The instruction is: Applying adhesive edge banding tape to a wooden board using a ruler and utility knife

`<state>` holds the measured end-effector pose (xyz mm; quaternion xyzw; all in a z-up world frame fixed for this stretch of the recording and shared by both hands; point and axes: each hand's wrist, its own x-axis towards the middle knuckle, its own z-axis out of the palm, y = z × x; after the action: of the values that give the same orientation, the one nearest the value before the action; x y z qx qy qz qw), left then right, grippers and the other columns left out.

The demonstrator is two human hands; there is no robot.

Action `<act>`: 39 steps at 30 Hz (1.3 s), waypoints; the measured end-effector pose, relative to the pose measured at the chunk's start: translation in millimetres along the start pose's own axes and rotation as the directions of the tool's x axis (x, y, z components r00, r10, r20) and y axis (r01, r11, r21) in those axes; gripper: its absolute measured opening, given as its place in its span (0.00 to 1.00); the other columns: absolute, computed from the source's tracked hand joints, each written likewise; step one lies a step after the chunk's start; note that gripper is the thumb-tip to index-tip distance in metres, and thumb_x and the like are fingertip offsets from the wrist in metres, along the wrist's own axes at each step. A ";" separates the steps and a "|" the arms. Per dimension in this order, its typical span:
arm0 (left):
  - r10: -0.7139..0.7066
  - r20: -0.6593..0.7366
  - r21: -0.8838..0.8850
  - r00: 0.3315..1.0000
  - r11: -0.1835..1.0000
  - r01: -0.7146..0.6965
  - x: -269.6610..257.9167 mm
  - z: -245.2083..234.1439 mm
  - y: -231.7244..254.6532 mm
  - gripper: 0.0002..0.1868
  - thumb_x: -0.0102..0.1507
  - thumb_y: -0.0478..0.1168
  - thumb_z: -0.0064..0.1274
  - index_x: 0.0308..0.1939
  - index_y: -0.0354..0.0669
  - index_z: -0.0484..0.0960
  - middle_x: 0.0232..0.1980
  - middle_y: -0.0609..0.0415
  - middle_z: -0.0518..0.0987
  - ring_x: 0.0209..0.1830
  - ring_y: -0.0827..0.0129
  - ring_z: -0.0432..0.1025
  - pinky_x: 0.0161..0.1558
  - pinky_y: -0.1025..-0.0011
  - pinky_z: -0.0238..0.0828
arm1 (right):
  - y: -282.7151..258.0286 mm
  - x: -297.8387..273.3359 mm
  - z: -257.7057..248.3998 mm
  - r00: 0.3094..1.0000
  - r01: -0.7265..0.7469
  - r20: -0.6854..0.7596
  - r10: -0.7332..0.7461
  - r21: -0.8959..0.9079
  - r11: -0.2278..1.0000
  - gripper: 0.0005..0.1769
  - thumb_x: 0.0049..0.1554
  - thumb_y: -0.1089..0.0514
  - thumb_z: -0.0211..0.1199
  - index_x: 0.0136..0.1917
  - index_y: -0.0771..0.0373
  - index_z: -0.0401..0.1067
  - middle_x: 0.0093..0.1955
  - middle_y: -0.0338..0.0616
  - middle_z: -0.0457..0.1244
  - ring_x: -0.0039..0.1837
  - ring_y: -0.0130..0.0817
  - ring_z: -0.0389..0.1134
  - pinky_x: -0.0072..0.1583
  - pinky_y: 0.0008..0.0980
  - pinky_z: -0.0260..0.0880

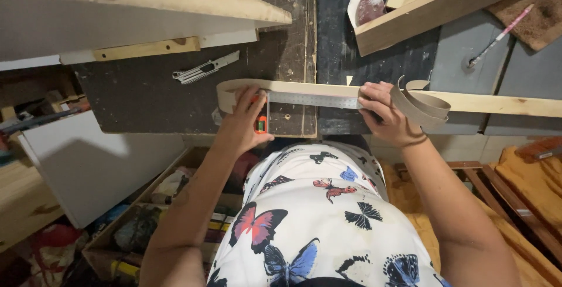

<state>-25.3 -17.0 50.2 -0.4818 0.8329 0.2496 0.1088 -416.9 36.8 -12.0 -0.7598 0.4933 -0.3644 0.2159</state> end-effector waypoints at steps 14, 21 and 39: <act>-0.045 0.006 0.064 0.999 0.997 0.045 -5.3 9.4 1.5 0.66 0.47 0.64 0.75 0.81 0.50 0.57 0.82 0.42 0.56 0.72 0.36 0.67 0.49 0.46 0.85 | 6.6 -5.6 4.9 1.000 0.023 -0.005 -0.023 -0.010 1.000 0.19 0.50 0.68 0.78 0.56 0.62 0.83 0.63 0.50 0.73 0.64 0.48 0.74 0.70 0.50 0.72; -0.003 0.007 0.068 1.000 0.998 0.003 -3.2 10.5 -2.5 0.66 0.47 0.65 0.75 0.82 0.47 0.58 0.82 0.39 0.57 0.82 0.36 0.52 0.53 0.44 0.82 | 0.2 1.7 -0.5 1.000 0.005 0.013 -0.004 -0.004 1.000 0.19 0.48 0.69 0.79 0.54 0.63 0.83 0.64 0.50 0.73 0.64 0.49 0.74 0.71 0.51 0.71; 0.047 -0.053 0.060 0.997 0.997 -0.044 4.1 31.2 -20.4 0.67 0.42 0.61 0.78 0.79 0.45 0.61 0.79 0.36 0.61 0.81 0.33 0.54 0.60 0.39 0.77 | 13.8 -10.8 8.9 1.000 0.021 -0.018 -0.021 0.000 1.000 0.19 0.50 0.65 0.79 0.56 0.60 0.84 0.65 0.48 0.72 0.65 0.48 0.74 0.71 0.50 0.71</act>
<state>-11.8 -12.2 15.6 -0.4657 0.8534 0.2142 0.0946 -420.9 40.5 -30.9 -0.7615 0.4870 -0.3738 0.2077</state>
